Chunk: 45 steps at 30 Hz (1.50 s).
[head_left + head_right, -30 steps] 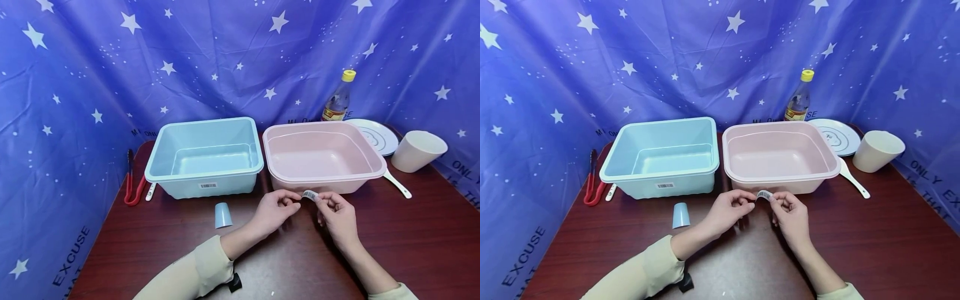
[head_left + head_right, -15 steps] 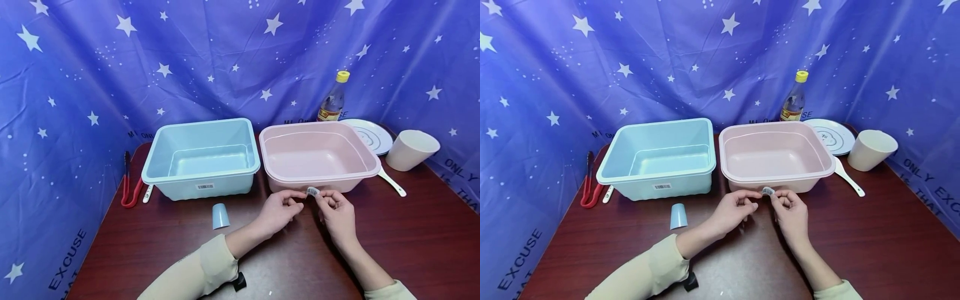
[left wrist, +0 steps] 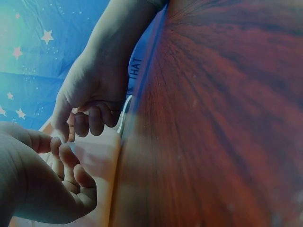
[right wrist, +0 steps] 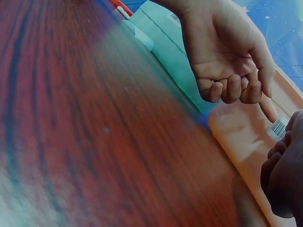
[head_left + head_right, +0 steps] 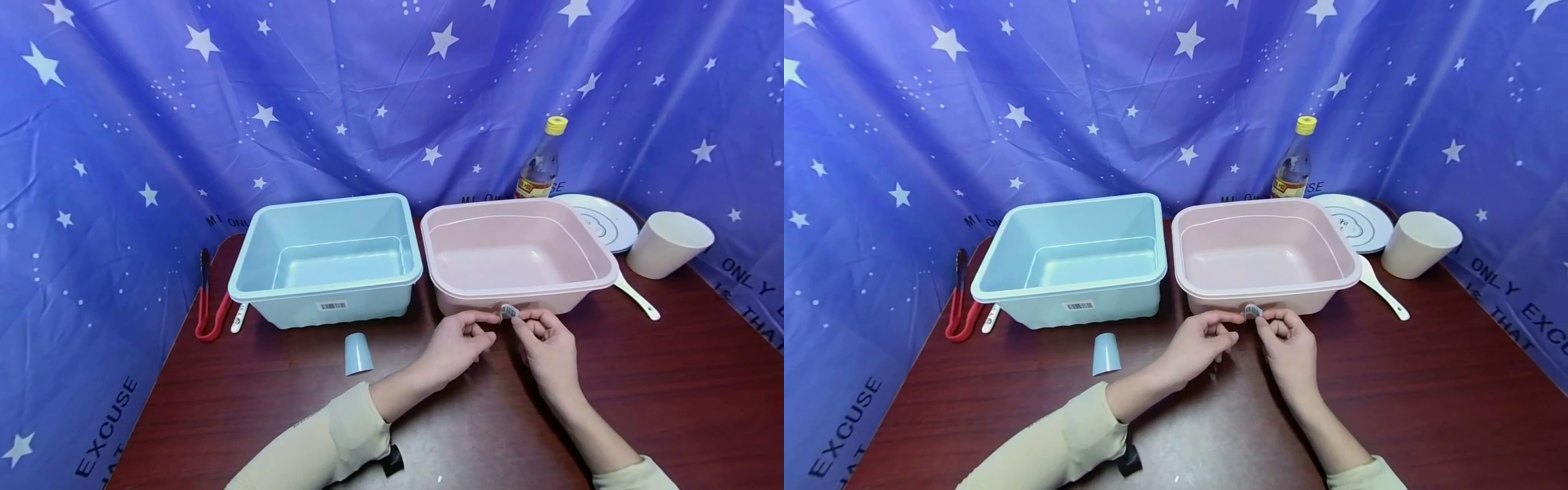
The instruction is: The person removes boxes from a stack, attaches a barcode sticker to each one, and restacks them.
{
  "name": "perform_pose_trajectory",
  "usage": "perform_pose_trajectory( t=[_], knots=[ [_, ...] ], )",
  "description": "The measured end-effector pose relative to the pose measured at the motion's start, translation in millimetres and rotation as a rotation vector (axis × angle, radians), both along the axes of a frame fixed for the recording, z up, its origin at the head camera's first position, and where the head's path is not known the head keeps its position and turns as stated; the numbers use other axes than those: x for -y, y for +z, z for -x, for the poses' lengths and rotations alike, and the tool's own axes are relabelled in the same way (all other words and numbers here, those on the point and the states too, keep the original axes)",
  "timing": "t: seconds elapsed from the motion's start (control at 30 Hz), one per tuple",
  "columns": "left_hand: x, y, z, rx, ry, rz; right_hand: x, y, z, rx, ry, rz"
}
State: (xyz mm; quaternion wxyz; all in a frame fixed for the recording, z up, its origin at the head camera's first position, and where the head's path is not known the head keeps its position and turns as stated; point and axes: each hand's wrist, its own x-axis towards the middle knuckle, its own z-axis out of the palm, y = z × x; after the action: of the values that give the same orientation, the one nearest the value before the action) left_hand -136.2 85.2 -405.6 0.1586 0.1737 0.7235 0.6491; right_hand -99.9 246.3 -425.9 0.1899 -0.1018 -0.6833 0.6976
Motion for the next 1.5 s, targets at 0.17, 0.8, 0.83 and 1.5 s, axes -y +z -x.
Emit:
perform_pose_trajectory(
  t=[0.17, 0.8, 0.83, 1.5],
  knots=[
    [1.1, -0.1, 1.2, 0.008, -0.008, -0.008, -0.5, 0.3, -0.1, 0.013, 0.008, -0.022],
    [1.3, 1.0, 2.5, 0.047, -0.002, 0.011, -1.5, 1.0, 0.8, 0.04, 0.007, -0.097],
    [1.3, 1.0, 2.7, 0.047, -0.003, 0.014, -1.5, 1.3, 0.8, 0.041, 0.003, -0.102],
    [6.8, 3.0, 0.4, -0.064, 0.063, 0.087, -3.5, 3.4, 0.2, 0.062, 0.013, -0.142]
  ],
)
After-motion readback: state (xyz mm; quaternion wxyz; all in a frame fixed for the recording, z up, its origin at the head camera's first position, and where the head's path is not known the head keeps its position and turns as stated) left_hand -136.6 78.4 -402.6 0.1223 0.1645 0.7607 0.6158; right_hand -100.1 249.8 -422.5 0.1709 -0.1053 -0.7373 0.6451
